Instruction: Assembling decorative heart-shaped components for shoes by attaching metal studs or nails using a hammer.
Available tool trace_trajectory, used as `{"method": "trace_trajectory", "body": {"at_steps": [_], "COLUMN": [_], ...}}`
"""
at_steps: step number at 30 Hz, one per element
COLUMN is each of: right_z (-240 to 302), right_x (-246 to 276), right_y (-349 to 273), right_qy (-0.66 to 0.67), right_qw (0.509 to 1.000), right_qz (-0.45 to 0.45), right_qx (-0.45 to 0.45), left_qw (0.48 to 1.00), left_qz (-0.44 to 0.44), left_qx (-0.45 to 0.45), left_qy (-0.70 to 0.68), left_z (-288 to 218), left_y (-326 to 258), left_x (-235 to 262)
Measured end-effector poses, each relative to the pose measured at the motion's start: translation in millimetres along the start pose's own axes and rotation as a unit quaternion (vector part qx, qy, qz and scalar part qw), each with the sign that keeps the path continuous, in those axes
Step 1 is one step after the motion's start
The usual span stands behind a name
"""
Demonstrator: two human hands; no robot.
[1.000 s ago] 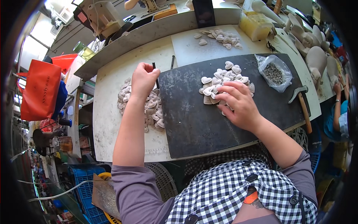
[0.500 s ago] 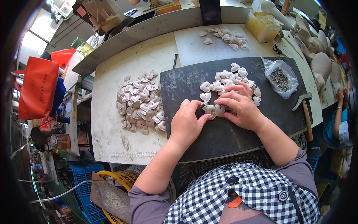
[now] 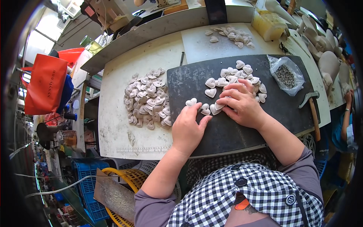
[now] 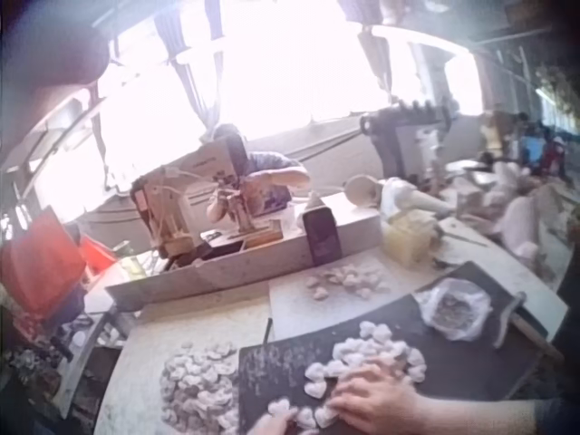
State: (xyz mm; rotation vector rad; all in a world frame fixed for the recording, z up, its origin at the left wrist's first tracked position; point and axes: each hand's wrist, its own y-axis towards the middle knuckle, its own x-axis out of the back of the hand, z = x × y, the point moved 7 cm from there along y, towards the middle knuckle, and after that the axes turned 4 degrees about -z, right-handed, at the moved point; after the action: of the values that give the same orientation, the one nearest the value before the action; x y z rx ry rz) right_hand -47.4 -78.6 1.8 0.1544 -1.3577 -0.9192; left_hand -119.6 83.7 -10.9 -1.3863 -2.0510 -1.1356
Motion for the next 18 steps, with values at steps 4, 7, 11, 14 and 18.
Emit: {"method": "trace_trajectory", "body": {"at_steps": [4, 7, 11, 14, 18], "right_z": [-3.0, -5.9, 3.2, -1.4, -18.1], "right_x": [-0.2, -1.1, -26.4, -24.3, -7.5], "right_y": [2.0, 10.7, 36.1, 48.8, 44.5], "right_qy": [0.004, -0.004, -0.015, 0.022, 0.041], "right_qw": [1.0, 1.0, 0.996, 0.997, 0.999], "right_qz": [-0.03, -0.027, 0.054, 0.055, 0.033], "right_qx": [0.001, 0.003, 0.076, 0.042, 0.001], "left_qw": [0.999, 0.998, 0.988, 0.993, 0.998], "left_qz": [0.003, 0.024, 0.034, -0.015, -0.016], "left_qx": [-0.018, 0.03, 0.12, 0.102, 0.037], "left_qy": [0.046, 0.047, 0.089, 0.051, 0.043], "left_z": [-6.2, 1.7, 10.1, 8.7, -11.2], "left_y": [-5.0, -13.3, -11.9, -13.0, -8.0], "left_x": [-4.3, 5.2, 16.4, 17.5, 5.6]}}
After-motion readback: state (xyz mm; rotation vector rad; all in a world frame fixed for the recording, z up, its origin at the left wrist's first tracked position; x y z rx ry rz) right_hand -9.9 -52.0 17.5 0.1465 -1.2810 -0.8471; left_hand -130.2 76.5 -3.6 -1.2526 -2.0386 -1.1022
